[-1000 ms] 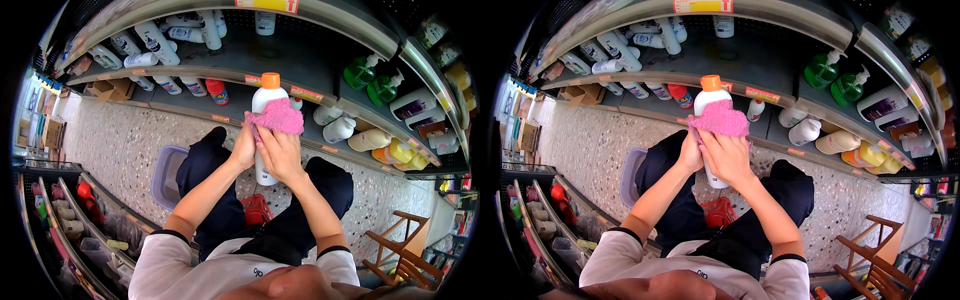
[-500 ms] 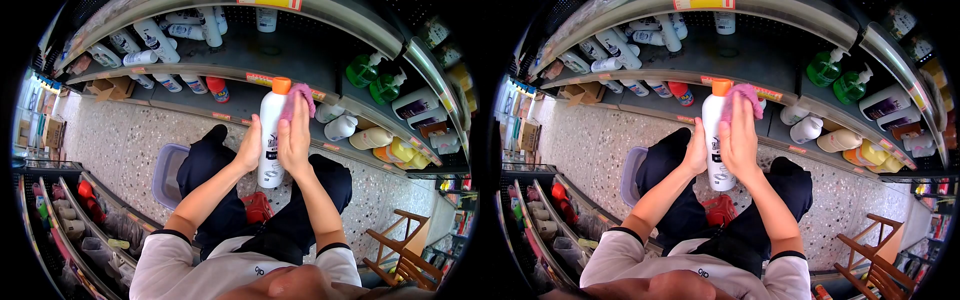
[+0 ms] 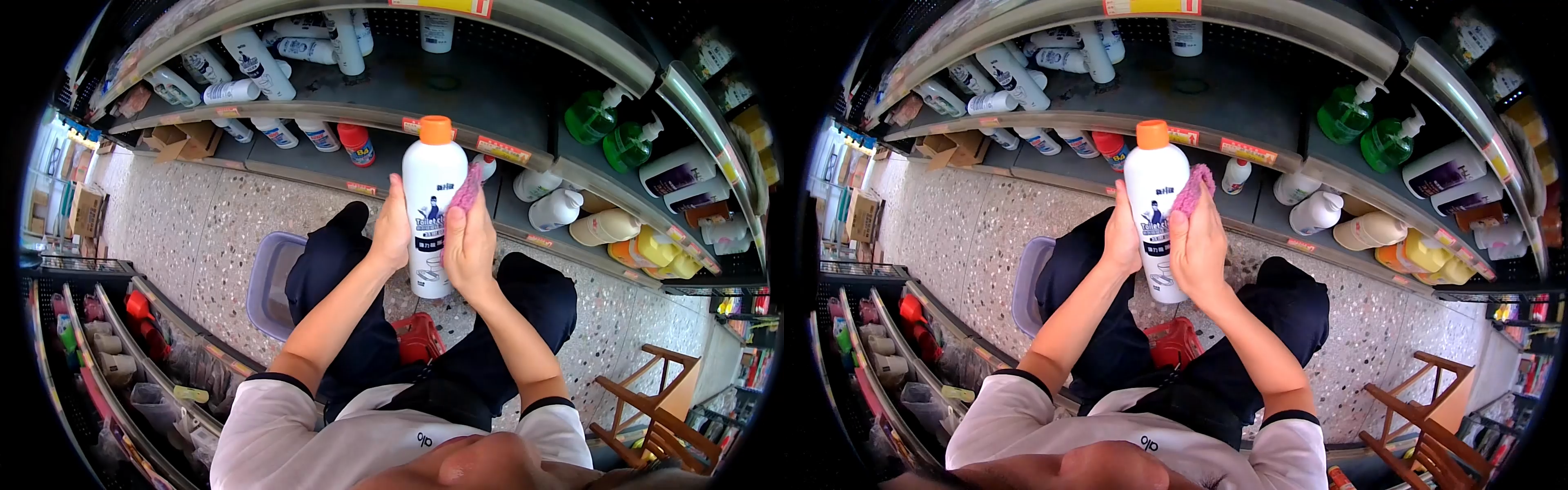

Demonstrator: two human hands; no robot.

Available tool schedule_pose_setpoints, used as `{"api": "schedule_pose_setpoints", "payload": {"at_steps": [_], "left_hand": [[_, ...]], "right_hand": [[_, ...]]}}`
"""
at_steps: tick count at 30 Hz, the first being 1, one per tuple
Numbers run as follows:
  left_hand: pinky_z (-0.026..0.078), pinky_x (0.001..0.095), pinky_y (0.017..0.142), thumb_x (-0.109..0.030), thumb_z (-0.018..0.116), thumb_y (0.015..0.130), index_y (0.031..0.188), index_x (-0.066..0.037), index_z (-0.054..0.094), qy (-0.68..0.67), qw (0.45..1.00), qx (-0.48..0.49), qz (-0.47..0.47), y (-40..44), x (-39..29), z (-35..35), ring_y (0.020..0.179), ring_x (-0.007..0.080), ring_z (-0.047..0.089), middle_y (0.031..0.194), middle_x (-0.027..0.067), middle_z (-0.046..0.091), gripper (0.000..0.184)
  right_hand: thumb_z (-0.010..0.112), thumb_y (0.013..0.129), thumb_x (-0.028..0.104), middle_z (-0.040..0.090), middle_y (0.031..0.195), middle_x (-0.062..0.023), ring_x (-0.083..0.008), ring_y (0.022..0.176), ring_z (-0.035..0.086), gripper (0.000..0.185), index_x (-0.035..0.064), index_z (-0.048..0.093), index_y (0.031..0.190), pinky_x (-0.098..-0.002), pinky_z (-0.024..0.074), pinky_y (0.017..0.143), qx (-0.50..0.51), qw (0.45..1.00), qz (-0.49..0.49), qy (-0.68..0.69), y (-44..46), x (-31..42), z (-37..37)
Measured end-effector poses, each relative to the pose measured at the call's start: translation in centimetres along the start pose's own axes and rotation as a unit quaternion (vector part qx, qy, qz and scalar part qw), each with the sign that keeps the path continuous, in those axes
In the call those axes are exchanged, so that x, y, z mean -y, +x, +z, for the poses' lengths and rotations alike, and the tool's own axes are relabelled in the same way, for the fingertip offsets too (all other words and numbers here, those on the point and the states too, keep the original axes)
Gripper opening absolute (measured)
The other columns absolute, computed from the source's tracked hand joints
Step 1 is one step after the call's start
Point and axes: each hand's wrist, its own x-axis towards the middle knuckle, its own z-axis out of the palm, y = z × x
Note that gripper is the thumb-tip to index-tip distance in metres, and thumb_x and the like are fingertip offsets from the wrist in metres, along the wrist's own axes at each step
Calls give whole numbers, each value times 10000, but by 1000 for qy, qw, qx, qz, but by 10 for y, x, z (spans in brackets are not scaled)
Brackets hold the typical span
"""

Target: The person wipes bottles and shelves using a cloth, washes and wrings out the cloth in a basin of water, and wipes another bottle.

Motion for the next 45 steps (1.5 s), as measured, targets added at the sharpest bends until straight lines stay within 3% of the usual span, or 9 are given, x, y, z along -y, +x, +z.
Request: {"api": "schedule_pose_setpoints", "payload": {"at_steps": [6, 13, 20, 23, 27, 32, 36, 37, 45], "left_hand": [[515, 324, 854, -554, 221, 982, 1247, -39, 501, 20, 1000, 10, 10, 7, -1, -12, 987, 184, 629, 1114, 113, 625, 643], [541, 373, 834, -575, 224, 971, 1258, -25, 493, -86, 995, -13, 37, 19, -10, -25, 969, 237, 640, 1100, 158, 625, 676], [553, 347, 773, -549, 259, 979, 1218, -27, 503, -104, 992, -26, 72, 16, -25, -28, 912, 215, 653, 1051, 132, 635, 623], [554, 337, 768, -528, 268, 987, 1216, -29, 496, -109, 990, -20, 84, 11, -26, -28, 911, 207, 656, 1051, 122, 635, 595], [539, 373, 812, -560, 221, 977, 1244, -27, 485, -79, 991, 6, 103, 11, -20, -35, 947, 246, 644, 1083, 145, 627, 652], [537, 405, 823, -676, 169, 917, 1247, -5, 483, -33, 995, 33, 90, 4, -7, -39, 952, 280, 644, 1098, 176, 624, 810], [542, 403, 831, -661, 580, 788, 1227, 64, 474, 142, 958, 168, 187, -4, -19, -29, 957, 281, 649, 1126, 204, 612, 855], [529, 398, 856, -550, 756, 697, 1227, 65, 473, 115, 972, 146, 141, -5, -21, -27, 980, 280, 642, 1124, 205, 613, 860], [498, 325, 851, -180, 813, 721, 1137, -14, 566, 163, 968, 146, 123, -7, -26, -50, 943, 169, 626, 1035, 61, 648, 512]], "right_hand": [[437, 974, 214, 419, 1314, -348, -465, 1238, 424, 505, -123, 331, 1335, -440, 355, 1029, 11, 1000, 23, 12, -16, -4, 9], [430, 979, 236, 498, 1221, -345, -474, 1088, 537, 517, -124, 329, 1336, -464, 445, 900, 42, 999, 5, -20, -35, -2, 18], [380, 1002, 297, 615, 1031, -241, -368, 891, 630, 389, -17, 517, 1185, -403, 480, 799, 80, 969, 196, 129, -49, -6, 21], [370, 1003, 316, 650, 936, -174, -265, 829, 638, 415, -38, 562, 1103, -370, 487, 778, 91, 924, 302, 214, -57, -24, 27], [376, 996, 302, 628, 1084, -149, -199, 941, 618, 427, -53, 551, 1154, -333, 498, 826, 98, 722, 540, 421, -50, -19, 26], [367, 983, 232, 629, 1072, -158, -203, 939, 617, 383, -68, 555, 1130, -329, 496, 833, 128, 746, 508, 411, -56, -26, 27], [366, 972, 263, 650, 898, -139, -204, 813, 632, 401, -53, 606, 1031, -332, 504, 739, 150, 801, 472, 335, -66, -52, 36], [362, 968, 276, 659, 814, -131, -205, 751, 641, 417, -44, 628, 989, -337, 512, 692, 150, 828, 453, 294, -66, -55, 38], [416, 955, 313, 639, 760, -266, -353, 761, 648, 436, -46, 660, 908, -391, 487, 719, 140, 941, 308, 13, -49, -70, -1]]}}
